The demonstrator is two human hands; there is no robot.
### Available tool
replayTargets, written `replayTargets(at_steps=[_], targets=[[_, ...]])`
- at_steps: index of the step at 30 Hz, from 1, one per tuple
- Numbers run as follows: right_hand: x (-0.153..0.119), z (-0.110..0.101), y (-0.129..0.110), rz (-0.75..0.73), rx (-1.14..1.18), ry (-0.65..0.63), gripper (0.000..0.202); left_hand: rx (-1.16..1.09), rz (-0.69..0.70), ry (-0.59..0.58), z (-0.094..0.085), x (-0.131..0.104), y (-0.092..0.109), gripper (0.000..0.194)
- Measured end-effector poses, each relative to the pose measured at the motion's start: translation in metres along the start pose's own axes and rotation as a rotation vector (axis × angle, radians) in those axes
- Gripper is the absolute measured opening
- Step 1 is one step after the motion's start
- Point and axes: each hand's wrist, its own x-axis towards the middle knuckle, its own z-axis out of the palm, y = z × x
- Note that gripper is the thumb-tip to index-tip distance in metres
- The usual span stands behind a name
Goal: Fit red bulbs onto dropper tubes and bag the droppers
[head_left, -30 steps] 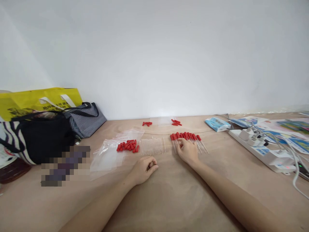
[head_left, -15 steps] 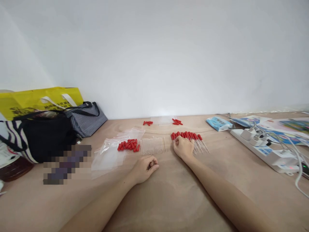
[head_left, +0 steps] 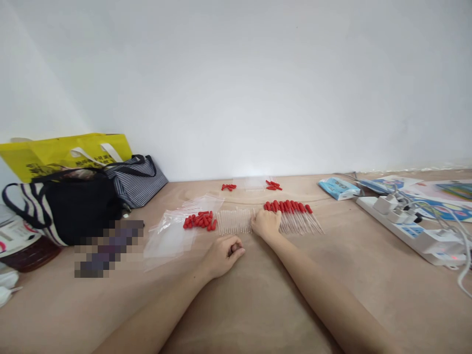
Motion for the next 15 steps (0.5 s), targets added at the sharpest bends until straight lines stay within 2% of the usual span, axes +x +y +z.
replayTargets(at_steps=[5, 10, 15], targets=[[-0.001, 0.002, -0.004, -0.04, -0.015, -0.008, 0.028, 0.39, -0.114, 0.357, -0.016, 0.003, -0.022, 0.01], [-0.013, -0.005, 0.004, -0.109, -0.016, 0.054, 0.028, 0.608, -0.168, 0.374, -0.024, 0.005, -0.047, 0.007], [-0.041, -0.007, 0.045, -0.415, 0.111, 0.191, 0.022, 0.643, -0.16, 0.366, -0.02, 0.007, -0.058, 0.01]])
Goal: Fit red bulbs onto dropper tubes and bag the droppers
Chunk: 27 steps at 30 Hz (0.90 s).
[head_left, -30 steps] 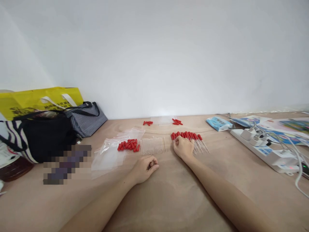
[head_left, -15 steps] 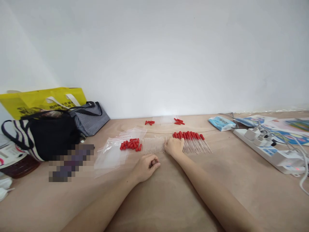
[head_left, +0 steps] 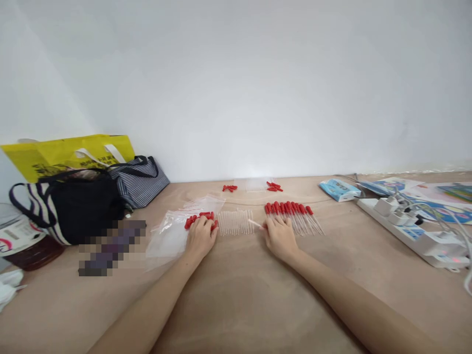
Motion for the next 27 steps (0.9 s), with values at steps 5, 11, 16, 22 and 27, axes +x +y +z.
replayTargets(at_steps=[5, 11, 16, 22, 27], targets=[[-0.033, -0.003, 0.027, -0.213, 0.271, 0.052, 0.023, -0.076, 0.028, 0.164, -0.012, -0.001, 0.011, 0.016], [-0.032, -0.003, 0.028, -0.203, 0.331, 0.069, 0.023, -0.521, 0.209, 0.035, -0.023, -0.015, 0.05, 0.011], [-0.032, -0.009, 0.022, -0.245, 0.32, -0.027, 0.017, -0.592, 0.177, -0.214, -0.013, -0.022, 0.061, 0.009], [-0.031, -0.011, 0.022, -0.249, 0.314, -0.072, 0.013, -0.611, 0.198, -0.256, -0.014, -0.019, 0.062, 0.029], [-0.031, -0.011, 0.021, -0.238, 0.311, -0.037, 0.014, -0.598, 0.181, -0.257, -0.01, -0.017, 0.068, 0.018]])
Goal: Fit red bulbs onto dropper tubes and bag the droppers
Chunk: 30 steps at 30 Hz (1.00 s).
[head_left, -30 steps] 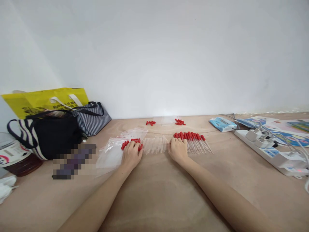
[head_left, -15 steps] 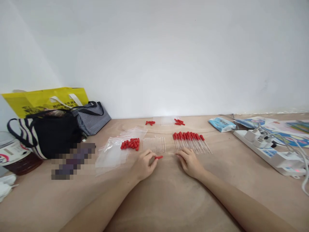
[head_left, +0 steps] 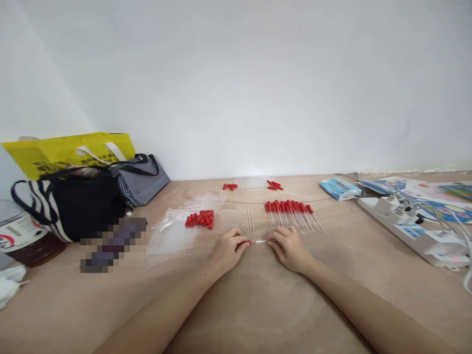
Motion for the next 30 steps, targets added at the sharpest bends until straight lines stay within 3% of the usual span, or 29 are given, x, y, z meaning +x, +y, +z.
replayTargets(at_steps=[7, 16, 30], targets=[[-0.001, 0.003, -0.007, 0.013, -0.01, 0.1, 0.008, 0.03, 0.013, 0.052, -0.003, -0.001, 0.005, 0.016], [-0.001, 0.003, -0.012, -0.02, -0.047, 0.101, 0.009, 0.002, 0.112, 0.028, -0.004, -0.001, 0.004, 0.022], [0.0, 0.001, -0.011, -0.177, 0.013, 0.114, 0.019, -0.055, 0.099, 0.02, -0.006, -0.001, 0.002, 0.02]])
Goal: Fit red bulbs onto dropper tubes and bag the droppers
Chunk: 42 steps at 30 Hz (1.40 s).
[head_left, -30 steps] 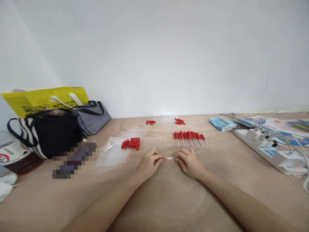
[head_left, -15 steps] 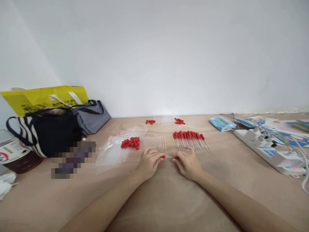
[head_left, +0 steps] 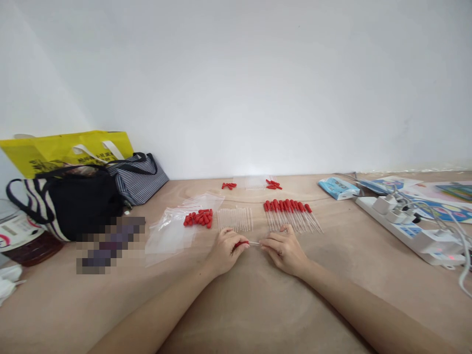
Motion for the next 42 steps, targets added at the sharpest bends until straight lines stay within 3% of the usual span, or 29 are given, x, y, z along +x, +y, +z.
replayTargets(at_steps=[27, 42], targets=[[0.001, 0.01, -0.006, -0.047, -0.046, -0.07, 0.021, 0.054, 0.149, -0.093, 0.0, -0.002, 0.004, 0.019], [0.006, 0.002, -0.007, -0.028, -0.105, -0.086, 0.025, 0.025, 0.076, -0.003, 0.0, -0.002, 0.003, 0.015]])
